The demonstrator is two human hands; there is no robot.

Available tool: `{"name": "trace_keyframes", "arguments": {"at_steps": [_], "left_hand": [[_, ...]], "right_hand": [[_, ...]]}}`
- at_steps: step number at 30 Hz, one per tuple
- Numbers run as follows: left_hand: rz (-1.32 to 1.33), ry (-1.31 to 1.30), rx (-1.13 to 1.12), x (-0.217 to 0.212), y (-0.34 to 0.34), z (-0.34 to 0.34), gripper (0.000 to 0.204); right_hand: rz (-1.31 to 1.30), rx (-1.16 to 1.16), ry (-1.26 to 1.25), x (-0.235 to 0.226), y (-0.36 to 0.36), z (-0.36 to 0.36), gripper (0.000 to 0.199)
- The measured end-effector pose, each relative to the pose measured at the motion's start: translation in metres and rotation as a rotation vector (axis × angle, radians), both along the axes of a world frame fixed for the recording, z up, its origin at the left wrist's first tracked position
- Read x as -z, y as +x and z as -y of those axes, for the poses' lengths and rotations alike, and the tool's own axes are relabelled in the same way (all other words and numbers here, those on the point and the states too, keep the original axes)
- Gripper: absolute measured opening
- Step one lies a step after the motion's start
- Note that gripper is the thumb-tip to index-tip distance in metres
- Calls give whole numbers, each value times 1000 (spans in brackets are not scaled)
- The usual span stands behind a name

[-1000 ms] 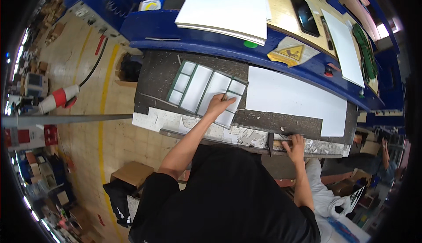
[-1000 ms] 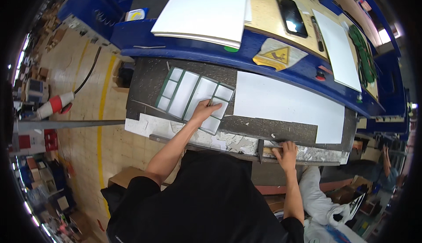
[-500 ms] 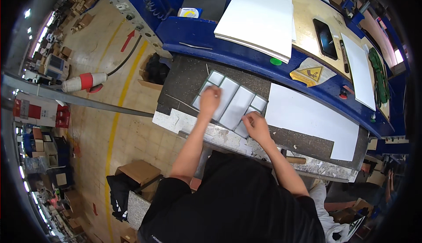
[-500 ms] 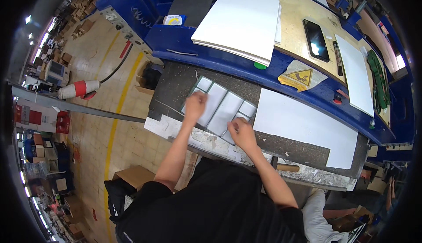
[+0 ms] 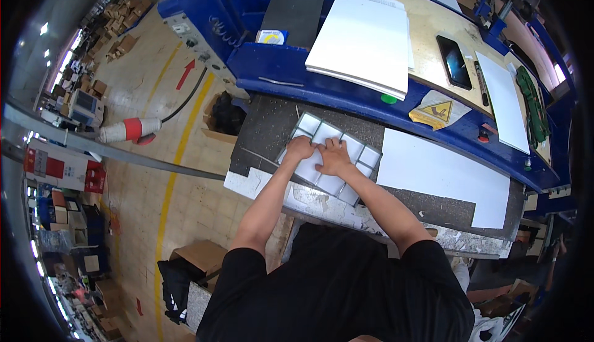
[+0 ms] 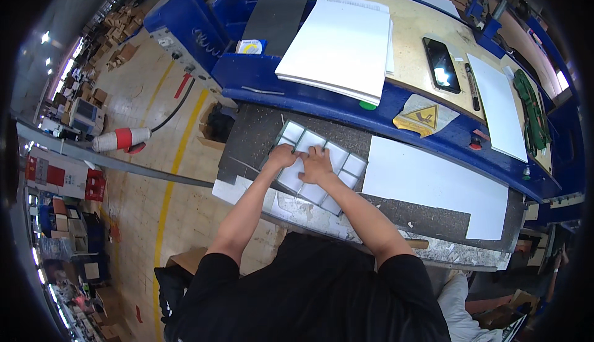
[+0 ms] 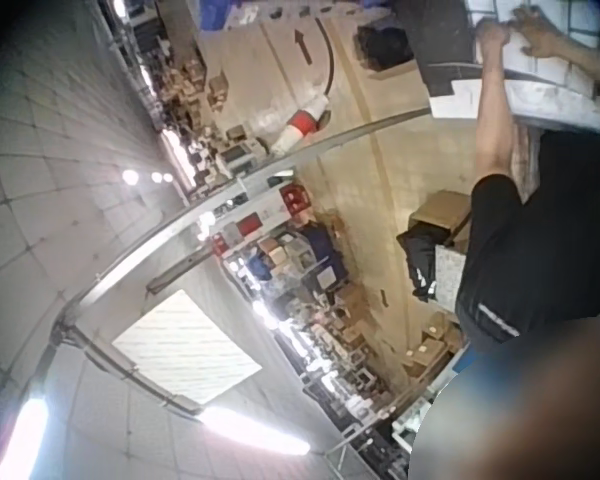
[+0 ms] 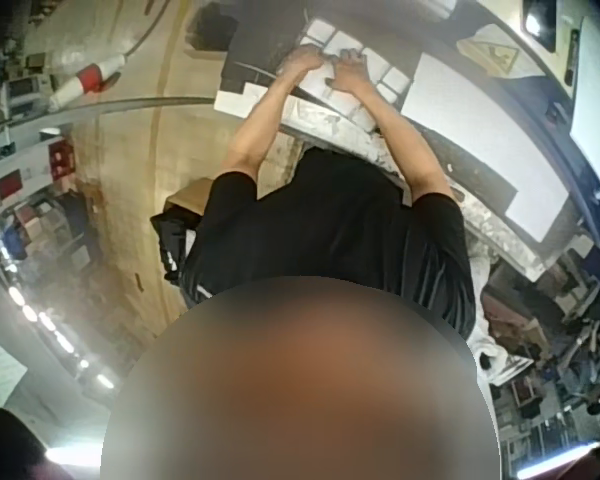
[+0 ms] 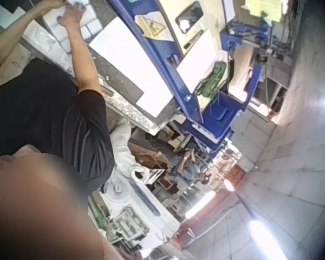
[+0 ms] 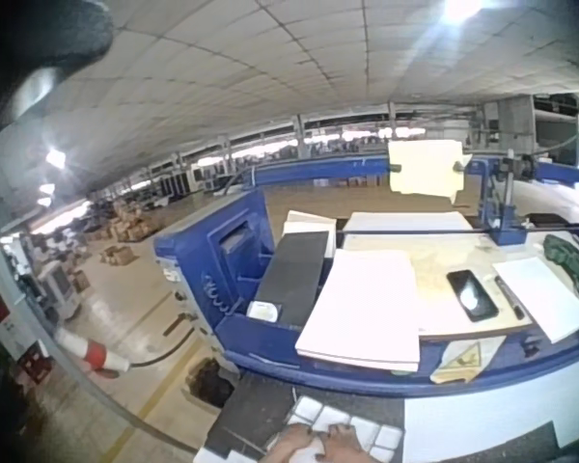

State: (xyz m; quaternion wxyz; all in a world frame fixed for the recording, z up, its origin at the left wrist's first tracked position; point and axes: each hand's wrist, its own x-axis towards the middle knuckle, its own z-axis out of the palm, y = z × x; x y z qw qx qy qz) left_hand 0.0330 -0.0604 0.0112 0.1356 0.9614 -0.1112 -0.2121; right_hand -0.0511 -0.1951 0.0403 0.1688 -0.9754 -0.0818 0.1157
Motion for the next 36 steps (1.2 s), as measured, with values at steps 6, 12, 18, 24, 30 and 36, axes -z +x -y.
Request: {"name": "trace_keyframes", "arguments": {"at_steps": [6, 12, 18, 24, 30, 36], "left_hand": [[-31, -78, 183, -20, -10, -16, 46], [84, -13, 74, -82, -50, -8, 41], [30, -191, 14, -84, -74, 13, 44], [-73, -539, -7, 6, -123, 97, 42], [-4, -541, 100, -10, -148, 231, 32], [297, -638, 63, 5, -130, 261, 18]], "right_hand": [[356, -9, 142, -2, -38, 10, 58], [115, 672, 693, -9, -82, -6, 42], [-270, 689, 940, -21, -92, 12, 33], [-139, 654, 583, -33, -133, 126, 31], [-189, 729, 586, -5, -157, 249, 31], [-144, 725, 670, 30, -131, 286, 32]]}}
